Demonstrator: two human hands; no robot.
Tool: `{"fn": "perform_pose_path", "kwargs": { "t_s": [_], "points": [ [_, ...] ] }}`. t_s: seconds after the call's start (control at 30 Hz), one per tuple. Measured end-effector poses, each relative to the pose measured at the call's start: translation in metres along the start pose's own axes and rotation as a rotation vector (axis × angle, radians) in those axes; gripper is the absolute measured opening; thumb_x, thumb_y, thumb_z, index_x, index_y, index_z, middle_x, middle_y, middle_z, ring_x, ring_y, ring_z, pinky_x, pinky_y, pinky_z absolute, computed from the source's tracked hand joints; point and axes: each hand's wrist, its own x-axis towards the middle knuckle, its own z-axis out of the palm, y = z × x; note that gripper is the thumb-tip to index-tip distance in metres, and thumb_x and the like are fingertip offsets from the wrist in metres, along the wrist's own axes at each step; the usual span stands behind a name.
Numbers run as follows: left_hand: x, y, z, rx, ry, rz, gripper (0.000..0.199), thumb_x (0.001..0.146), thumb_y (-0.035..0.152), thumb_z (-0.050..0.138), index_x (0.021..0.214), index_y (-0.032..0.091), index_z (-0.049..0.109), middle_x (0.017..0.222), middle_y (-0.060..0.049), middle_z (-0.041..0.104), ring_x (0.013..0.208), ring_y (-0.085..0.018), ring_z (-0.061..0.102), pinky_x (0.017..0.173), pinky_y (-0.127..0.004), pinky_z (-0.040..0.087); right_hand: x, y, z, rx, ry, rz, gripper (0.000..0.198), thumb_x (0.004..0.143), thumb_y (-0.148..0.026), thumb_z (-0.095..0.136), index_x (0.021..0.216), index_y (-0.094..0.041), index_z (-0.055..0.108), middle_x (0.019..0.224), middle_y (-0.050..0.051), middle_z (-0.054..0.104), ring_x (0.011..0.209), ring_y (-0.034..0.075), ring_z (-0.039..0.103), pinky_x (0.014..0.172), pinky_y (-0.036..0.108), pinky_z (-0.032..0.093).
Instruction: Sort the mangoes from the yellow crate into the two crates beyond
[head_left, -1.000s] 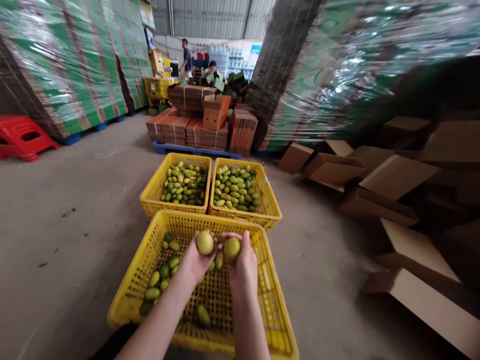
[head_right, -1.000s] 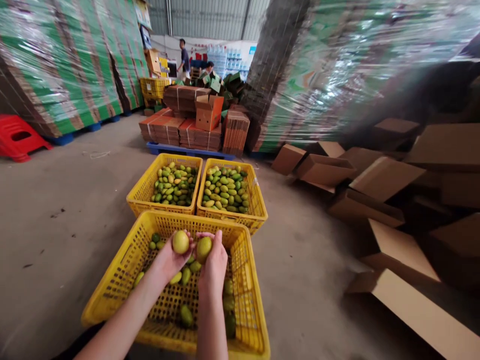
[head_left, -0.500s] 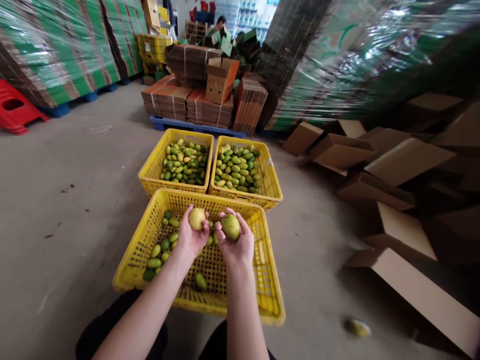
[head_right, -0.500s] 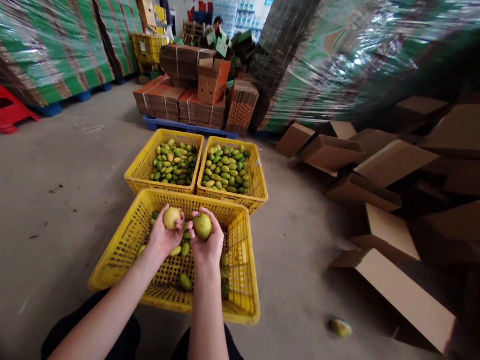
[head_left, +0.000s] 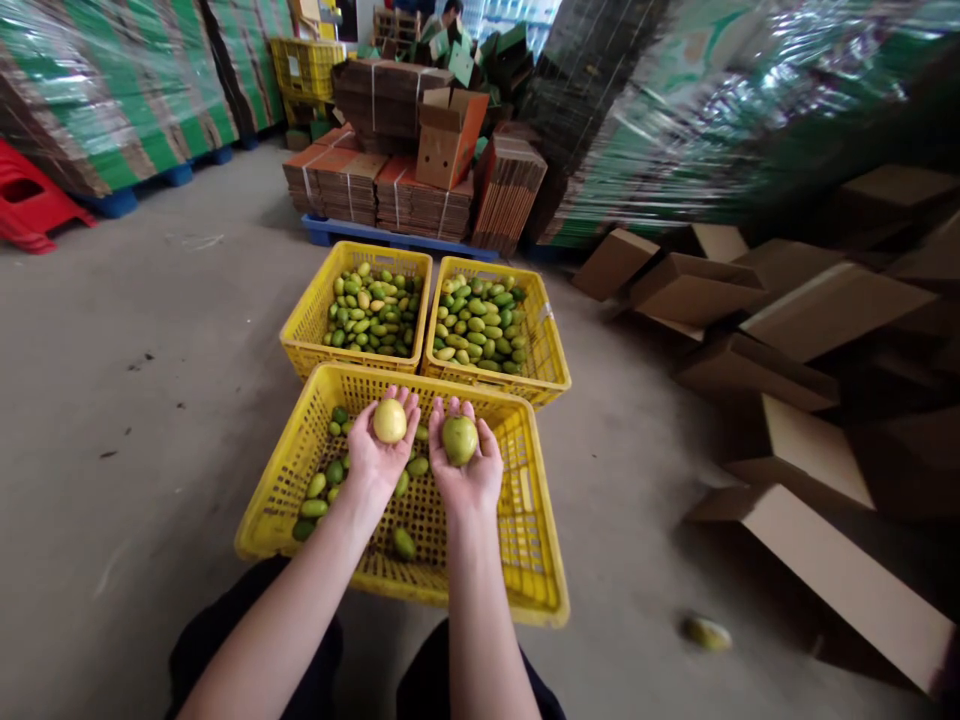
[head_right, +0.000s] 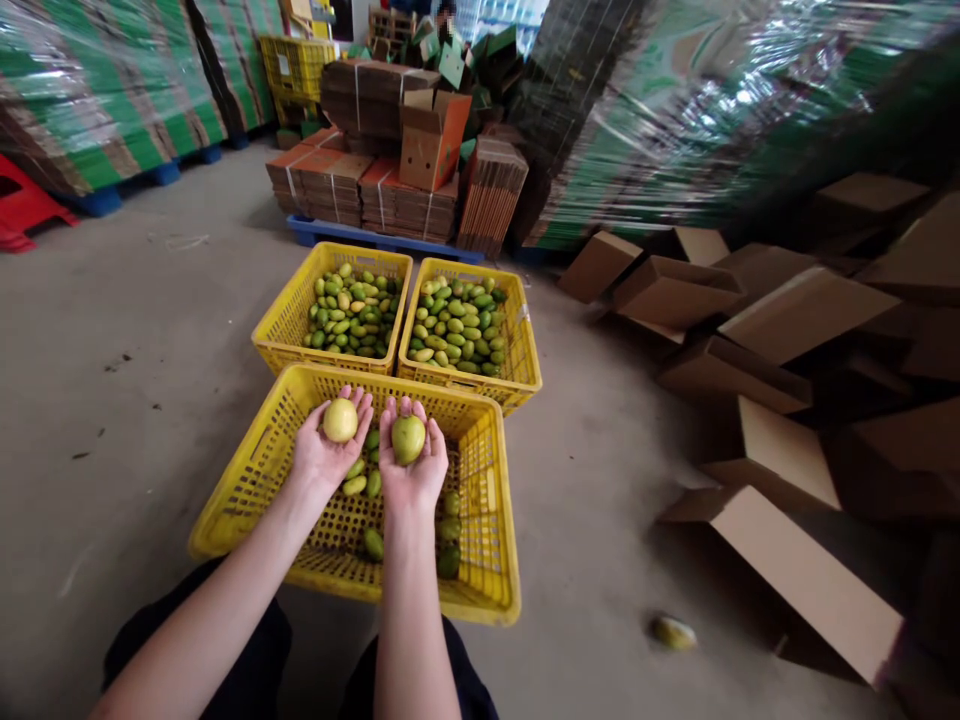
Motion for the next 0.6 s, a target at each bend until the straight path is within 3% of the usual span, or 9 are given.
{"fn": "perform_pose_path", "kwargs": {
  "t_s": [0.27,0.43,0.6],
  "points": [
    [-0.003,-0.003,-0.003,-0.008,-0.010,-0.071,0.037,0.083,0.015,0.045,0.113,0.011,0.066,0.097,-0.013,0.073,0.087,-0.022,0.073,0.072,-0.031,0.062,-0.004,0.010,0.006,0.064,0.050,0.007,0.016,0.082,-0.025,0.051,0.085,-0.022,0.067,0.092,0.004,0.073,0.104,0.021,0.068,0.077,0.034,0.060],
    [-0.004,-0.001,-0.004,-0.043,0.001,-0.071,0.039,0.080,0.013,0.045,0.112,0.010,0.067,0.093,-0.012,0.072,0.085,-0.022,0.073,0.069,-0.030,0.061,-0.007,0.013,0.008,0.088,0.085,0.039,0.013,0.079,-0.022,0.050,0.068,-0.022,0.058,0.066,0.000,0.062,0.068,0.014,0.064,0.058,0.024,0.055],
    [-0.008,0.002,0.002,-0.086,0.034,-0.065,0.035,0.078,0.012,0.045,0.104,0.010,0.068,0.084,-0.010,0.071,0.077,-0.018,0.072,0.067,-0.027,0.060,-0.007,0.014,0.011,-0.077,-0.063,-0.002,0.016,0.072,-0.025,0.056,0.059,-0.021,0.047,0.057,-0.003,0.054,0.051,0.010,0.051,0.048,0.020,0.046]
  ]
}}
